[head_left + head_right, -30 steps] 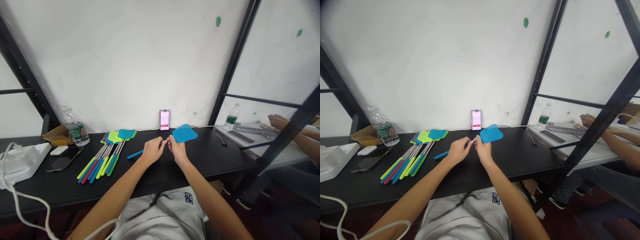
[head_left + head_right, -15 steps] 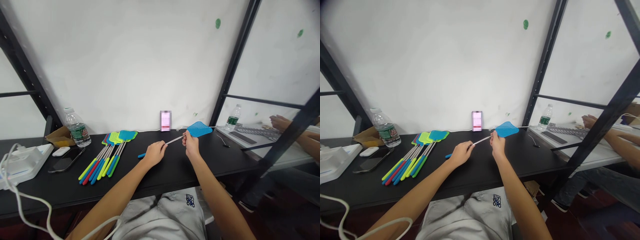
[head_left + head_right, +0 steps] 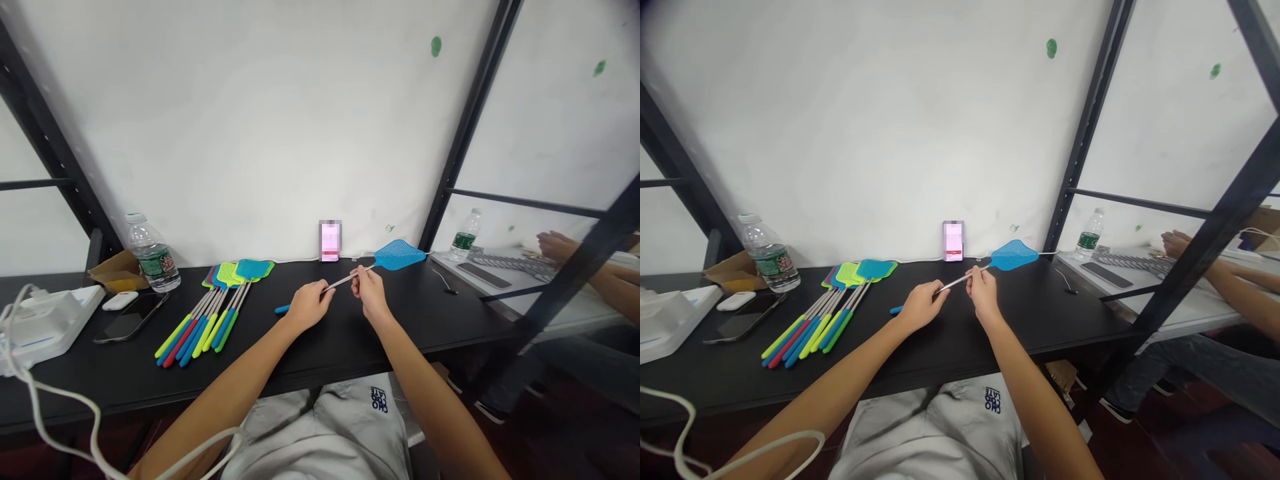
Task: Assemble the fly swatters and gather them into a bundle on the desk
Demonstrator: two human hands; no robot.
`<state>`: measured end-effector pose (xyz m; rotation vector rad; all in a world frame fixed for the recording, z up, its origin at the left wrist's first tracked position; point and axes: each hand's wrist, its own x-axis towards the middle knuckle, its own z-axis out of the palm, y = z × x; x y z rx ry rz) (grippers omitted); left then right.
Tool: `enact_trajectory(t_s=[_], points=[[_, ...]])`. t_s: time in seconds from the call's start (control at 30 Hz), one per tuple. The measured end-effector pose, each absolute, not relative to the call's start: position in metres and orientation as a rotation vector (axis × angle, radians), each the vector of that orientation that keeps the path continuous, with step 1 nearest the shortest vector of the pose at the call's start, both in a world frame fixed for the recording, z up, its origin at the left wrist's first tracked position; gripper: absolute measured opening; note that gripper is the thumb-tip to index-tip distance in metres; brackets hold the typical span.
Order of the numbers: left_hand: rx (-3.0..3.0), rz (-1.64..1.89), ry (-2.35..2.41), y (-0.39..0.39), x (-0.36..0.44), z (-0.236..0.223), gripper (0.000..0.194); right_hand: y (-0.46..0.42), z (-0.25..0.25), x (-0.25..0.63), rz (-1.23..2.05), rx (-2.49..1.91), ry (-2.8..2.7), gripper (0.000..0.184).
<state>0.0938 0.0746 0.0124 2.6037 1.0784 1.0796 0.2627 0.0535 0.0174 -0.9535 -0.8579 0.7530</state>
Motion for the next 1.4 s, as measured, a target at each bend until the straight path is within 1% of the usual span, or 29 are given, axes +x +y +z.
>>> enact_trajectory(t_s=[0.17,0.4,0.53,0.77,1.4], points=[[2.371,1.174,1.016,0.075,0.095,0.014,0.029,0.054,0.017,0.264,0.744,-0.929,-0.824,0.039],[1.464,1.217,0.71,0.086,0.093,0.024,0.044,0.051,0.022,0.262,0.718,-0.874,-0.792,0.04],[1.226,1.239,0.62,0.092,0.088,0.033,0.049,0.047,0.024,0.258,0.68,-0.862,-0.875,0.038],[1.109,1.219,0.579,0.089,0.087,0.039,0.05,0.044,0.024,0.254,0.683,-0.859,-0.958,0.038],[1.115,1.191,0.615,0.091,0.092,0.032,0.051,0.041,0.024,0.252,0.601,-0.873,-1.107,0.039]])
